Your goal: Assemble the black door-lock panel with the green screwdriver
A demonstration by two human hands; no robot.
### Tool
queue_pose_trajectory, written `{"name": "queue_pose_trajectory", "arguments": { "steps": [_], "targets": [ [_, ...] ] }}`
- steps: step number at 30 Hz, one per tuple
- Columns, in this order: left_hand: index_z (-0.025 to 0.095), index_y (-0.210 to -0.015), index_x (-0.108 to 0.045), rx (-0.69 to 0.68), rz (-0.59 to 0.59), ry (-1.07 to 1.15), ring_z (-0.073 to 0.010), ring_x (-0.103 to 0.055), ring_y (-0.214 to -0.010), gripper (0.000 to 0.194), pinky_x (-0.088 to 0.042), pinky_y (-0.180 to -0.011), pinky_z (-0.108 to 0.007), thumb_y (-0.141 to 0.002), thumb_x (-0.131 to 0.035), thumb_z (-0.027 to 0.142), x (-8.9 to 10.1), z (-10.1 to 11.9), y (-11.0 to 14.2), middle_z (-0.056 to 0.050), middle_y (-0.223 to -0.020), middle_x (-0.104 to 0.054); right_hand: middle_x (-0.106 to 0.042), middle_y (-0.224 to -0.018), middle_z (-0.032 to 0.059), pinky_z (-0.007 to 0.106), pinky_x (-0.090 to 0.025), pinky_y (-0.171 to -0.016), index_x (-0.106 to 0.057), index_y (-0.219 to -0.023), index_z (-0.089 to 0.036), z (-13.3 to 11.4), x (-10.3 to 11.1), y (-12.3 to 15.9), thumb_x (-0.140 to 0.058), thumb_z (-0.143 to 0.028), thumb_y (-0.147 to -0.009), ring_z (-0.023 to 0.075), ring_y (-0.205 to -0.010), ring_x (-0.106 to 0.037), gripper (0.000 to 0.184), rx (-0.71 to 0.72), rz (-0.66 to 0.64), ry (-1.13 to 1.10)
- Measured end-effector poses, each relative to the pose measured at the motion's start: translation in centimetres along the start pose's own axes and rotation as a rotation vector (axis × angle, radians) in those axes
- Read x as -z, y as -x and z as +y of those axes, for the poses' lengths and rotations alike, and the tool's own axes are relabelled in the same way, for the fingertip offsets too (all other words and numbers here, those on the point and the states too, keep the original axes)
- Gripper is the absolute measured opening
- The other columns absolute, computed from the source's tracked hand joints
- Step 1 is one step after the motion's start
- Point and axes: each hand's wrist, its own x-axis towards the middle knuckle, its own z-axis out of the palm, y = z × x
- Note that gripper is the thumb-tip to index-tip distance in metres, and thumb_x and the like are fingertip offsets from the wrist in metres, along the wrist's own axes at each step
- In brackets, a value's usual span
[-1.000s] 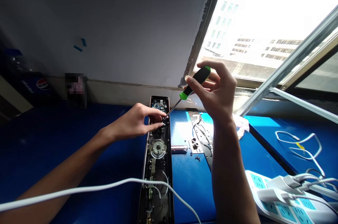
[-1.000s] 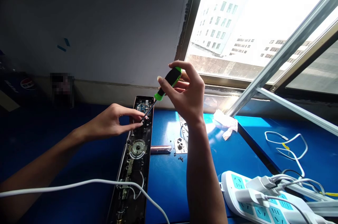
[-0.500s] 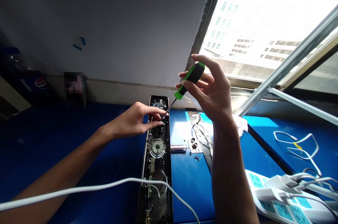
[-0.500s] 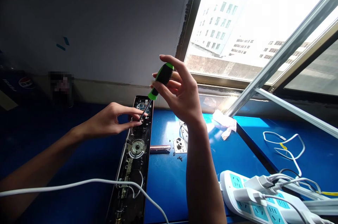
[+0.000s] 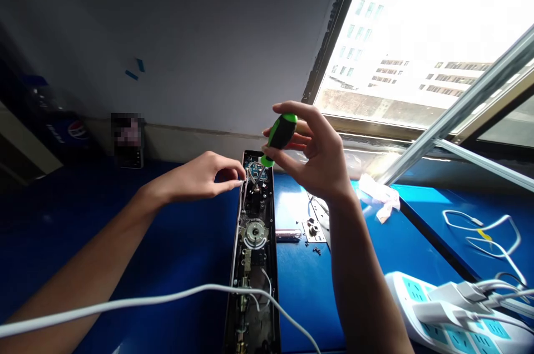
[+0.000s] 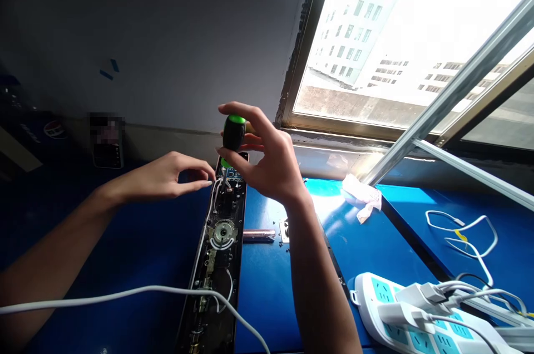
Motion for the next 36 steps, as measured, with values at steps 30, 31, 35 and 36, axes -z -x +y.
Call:
{"name": "queue_pose_trajectory", "arguments": {
  "steps": [30, 31, 35, 36],
  "targets": [
    [0.024, -0.107, -0.073, 0.032, -0.182, -0.014, -0.0185, -0.064, -0.073, 0.023, -0.045, -0.068, -0.028, -0.093, -0.056, 0.030, -1.4, -2.0, -0.4, -0.001, -0.086, -0.073, -0.067, -0.140, 0.0004, 0.031, -0.061, -0.099, -0.057, -0.141, -0.030, 0.6, -2.3, -0.2, -0.062, -0.008, -0.090, 0.0161, -0.114, -0.071, 0.055, 0.026, -0.158, 0.000],
    [0.024, -0.108, -0.073, 0.039, -0.192, -0.008, -0.0192, -0.065, -0.075, 0.025, -0.046, -0.069, -0.028, -0.093, -0.056, 0.032, -1.3, -2.1, -0.4, -0.001, -0.088, -0.074, -0.067, -0.139, 0.0003, 0.031, -0.062, -0.094, -0.059, -0.139, -0.030, 0.8, -2.4, -0.2, -0.065, -0.011, -0.089, 0.0159, -0.109, -0.071, 0.053, 0.033, -0.128, 0.034],
    [0.025, -0.118, -0.070, 0.043, -0.214, 0.050, -0.0230, -0.069, -0.089, 0.034, -0.051, -0.077, -0.029, -0.090, -0.058, 0.040, -1.2, -2.3, -0.4, -0.003, -0.103, -0.077, -0.068, -0.135, 0.0044, 0.032, -0.064, -0.086, -0.063, -0.137, -0.028, 1.3, -2.8, -0.3, -0.070, -0.029, -0.093, 0.0176, -0.104, -0.069, 0.045, 0.030, -0.047, 0.063],
    [0.025, -0.121, -0.069, 0.049, -0.217, 0.074, -0.0233, -0.069, -0.092, 0.036, -0.052, -0.079, -0.029, -0.090, -0.059, 0.042, -1.2, -2.3, -0.5, -0.003, -0.106, -0.077, -0.067, -0.137, 0.0056, 0.033, -0.063, -0.090, -0.061, -0.139, -0.027, 1.3, -2.8, -0.3, -0.064, -0.031, -0.097, 0.0187, -0.110, -0.069, 0.042, 0.032, -0.059, 0.016]
  ]
}}
